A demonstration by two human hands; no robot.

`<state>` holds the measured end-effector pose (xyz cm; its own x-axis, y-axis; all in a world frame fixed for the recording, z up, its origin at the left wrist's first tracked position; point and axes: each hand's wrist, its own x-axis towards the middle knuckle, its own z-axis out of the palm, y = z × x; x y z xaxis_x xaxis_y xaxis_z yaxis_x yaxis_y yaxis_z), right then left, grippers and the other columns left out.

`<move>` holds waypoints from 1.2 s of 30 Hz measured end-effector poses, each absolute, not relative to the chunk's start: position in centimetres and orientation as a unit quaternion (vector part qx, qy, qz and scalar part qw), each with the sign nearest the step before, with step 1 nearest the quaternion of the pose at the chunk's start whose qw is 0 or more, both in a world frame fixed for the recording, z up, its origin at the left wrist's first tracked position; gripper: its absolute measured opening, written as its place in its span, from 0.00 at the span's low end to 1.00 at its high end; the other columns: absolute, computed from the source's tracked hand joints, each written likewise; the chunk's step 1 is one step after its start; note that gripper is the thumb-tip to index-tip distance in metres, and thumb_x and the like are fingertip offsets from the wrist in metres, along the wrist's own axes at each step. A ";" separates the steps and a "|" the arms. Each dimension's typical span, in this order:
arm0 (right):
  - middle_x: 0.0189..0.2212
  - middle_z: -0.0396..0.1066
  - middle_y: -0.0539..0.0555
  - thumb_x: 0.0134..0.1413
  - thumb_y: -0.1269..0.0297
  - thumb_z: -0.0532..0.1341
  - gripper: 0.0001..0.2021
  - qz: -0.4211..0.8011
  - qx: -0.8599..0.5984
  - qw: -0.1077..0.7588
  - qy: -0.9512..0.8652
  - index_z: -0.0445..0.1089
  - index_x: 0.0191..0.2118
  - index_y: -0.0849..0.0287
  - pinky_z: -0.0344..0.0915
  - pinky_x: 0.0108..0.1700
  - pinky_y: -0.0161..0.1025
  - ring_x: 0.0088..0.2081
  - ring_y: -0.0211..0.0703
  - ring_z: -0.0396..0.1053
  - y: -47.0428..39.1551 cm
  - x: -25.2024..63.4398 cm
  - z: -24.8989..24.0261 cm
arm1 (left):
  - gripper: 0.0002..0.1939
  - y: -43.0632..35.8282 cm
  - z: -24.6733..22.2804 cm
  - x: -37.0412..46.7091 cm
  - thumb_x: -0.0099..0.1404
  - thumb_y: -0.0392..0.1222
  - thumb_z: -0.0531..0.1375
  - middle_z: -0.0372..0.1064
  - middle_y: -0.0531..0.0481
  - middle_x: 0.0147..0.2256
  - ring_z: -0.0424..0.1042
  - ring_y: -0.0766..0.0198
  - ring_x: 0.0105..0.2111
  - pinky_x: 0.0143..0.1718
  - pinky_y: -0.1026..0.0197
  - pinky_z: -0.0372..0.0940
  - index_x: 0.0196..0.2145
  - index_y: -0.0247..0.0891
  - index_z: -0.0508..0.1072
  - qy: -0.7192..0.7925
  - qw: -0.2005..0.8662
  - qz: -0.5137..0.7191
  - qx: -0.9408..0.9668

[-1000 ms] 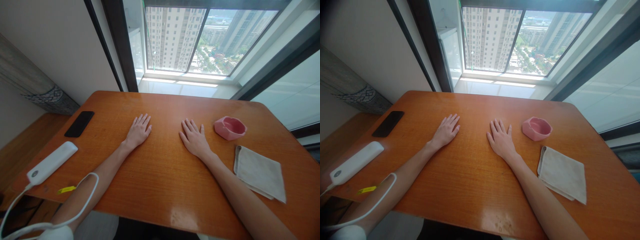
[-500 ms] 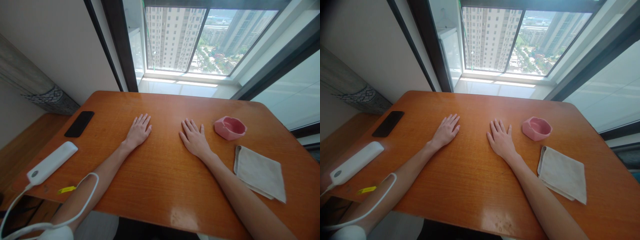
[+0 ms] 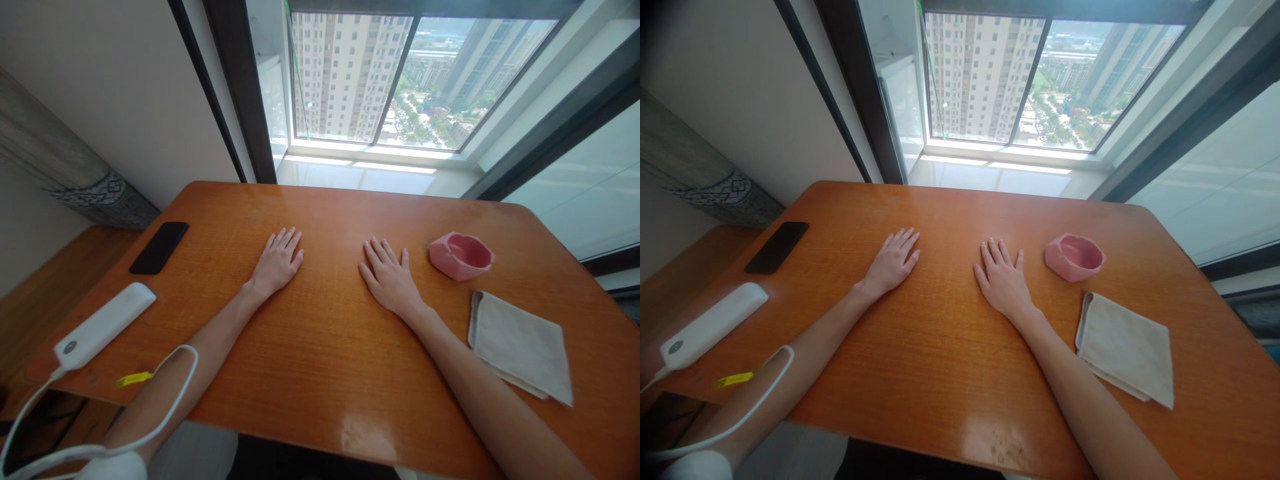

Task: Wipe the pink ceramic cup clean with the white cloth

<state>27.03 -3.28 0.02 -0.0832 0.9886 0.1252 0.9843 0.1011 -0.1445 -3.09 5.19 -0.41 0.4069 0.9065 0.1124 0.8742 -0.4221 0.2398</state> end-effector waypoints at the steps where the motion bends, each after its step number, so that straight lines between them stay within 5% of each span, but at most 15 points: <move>1: 0.81 0.53 0.64 0.81 0.52 0.44 0.32 0.011 -0.671 0.095 -0.736 0.55 0.81 0.58 0.44 0.77 0.81 0.82 0.66 0.49 -3.3 27.1 0.0 | 0.32 5.2 -0.4 -3.1 0.83 0.51 0.47 0.53 0.41 0.80 0.51 0.45 0.81 0.83 0.39 0.47 0.77 0.34 0.61 0.532 0.073 0.114 0.836; 6: 0.80 0.55 0.64 0.80 0.52 0.45 0.31 0.013 -0.666 0.111 -0.738 0.56 0.80 0.57 0.43 0.77 0.82 0.81 0.67 0.51 -3.3 27.0 -0.3 | 0.32 5.2 -0.5 -3.2 0.83 0.51 0.47 0.54 0.41 0.79 0.51 0.45 0.81 0.83 0.38 0.47 0.77 0.34 0.62 0.530 0.075 0.121 0.836; 9: 0.78 0.61 0.66 0.78 0.55 0.49 0.28 -0.004 -0.658 0.164 -0.735 0.66 0.74 0.60 0.50 0.76 0.77 0.79 0.67 0.55 -3.3 27.1 -0.1 | 0.32 5.2 -0.5 -3.2 0.83 0.51 0.47 0.54 0.41 0.79 0.52 0.45 0.81 0.83 0.39 0.46 0.77 0.34 0.62 0.531 0.076 0.119 0.835; 12: 0.73 0.67 0.68 0.75 0.60 0.53 0.23 -0.089 -0.664 0.250 -0.699 0.74 0.65 0.61 0.58 0.73 0.65 0.74 0.65 0.61 -3.5 28.3 0.8 | 0.32 5.2 -0.5 -3.1 0.83 0.50 0.47 0.53 0.41 0.80 0.51 0.45 0.81 0.83 0.39 0.45 0.77 0.33 0.62 0.532 0.076 0.116 0.835; 15: 0.68 0.71 0.66 0.72 0.61 0.55 0.21 -0.191 -0.702 0.288 -0.623 0.76 0.62 0.57 0.56 0.69 0.64 0.69 0.66 0.63 -3.6 30.7 1.9 | 0.32 5.2 -0.4 -3.1 0.83 0.50 0.47 0.53 0.41 0.80 0.51 0.45 0.81 0.83 0.39 0.45 0.77 0.33 0.62 0.533 0.076 0.117 0.835; 25: 0.36 0.79 0.63 0.68 0.52 0.57 0.23 -0.187 -0.843 0.210 -0.459 0.71 0.59 0.63 0.54 0.61 0.61 0.39 0.59 0.73 -2.8 35.6 2.0 | 0.32 5.2 -0.6 -3.2 0.82 0.50 0.47 0.54 0.39 0.79 0.52 0.45 0.81 0.83 0.38 0.47 0.76 0.33 0.63 0.527 0.074 0.127 0.837; 30: 0.36 0.80 0.68 0.68 0.51 0.58 0.25 -0.197 -0.861 0.155 -0.443 0.70 0.59 0.67 0.52 0.61 0.66 0.38 0.63 0.74 -3.0 35.6 2.0 | 0.32 5.3 -0.6 -3.2 0.82 0.51 0.47 0.55 0.39 0.79 0.53 0.44 0.80 0.83 0.38 0.47 0.76 0.33 0.63 0.528 0.072 0.125 0.837; 36: 0.33 0.80 0.66 0.71 0.53 0.55 0.20 -0.179 -0.859 0.123 -0.463 0.79 0.45 0.63 0.52 0.62 0.66 0.36 0.59 0.74 -3.7 36.6 2.4 | 0.32 5.2 -0.6 -3.1 0.82 0.50 0.48 0.54 0.40 0.79 0.52 0.44 0.81 0.83 0.39 0.46 0.76 0.33 0.63 0.529 0.073 0.123 0.836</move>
<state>36.58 -3.66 2.41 0.5070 0.7513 0.4225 0.8399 -0.5409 -0.0461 -3.15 5.24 -0.58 0.4091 0.9034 0.1281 0.8673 -0.4286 0.2531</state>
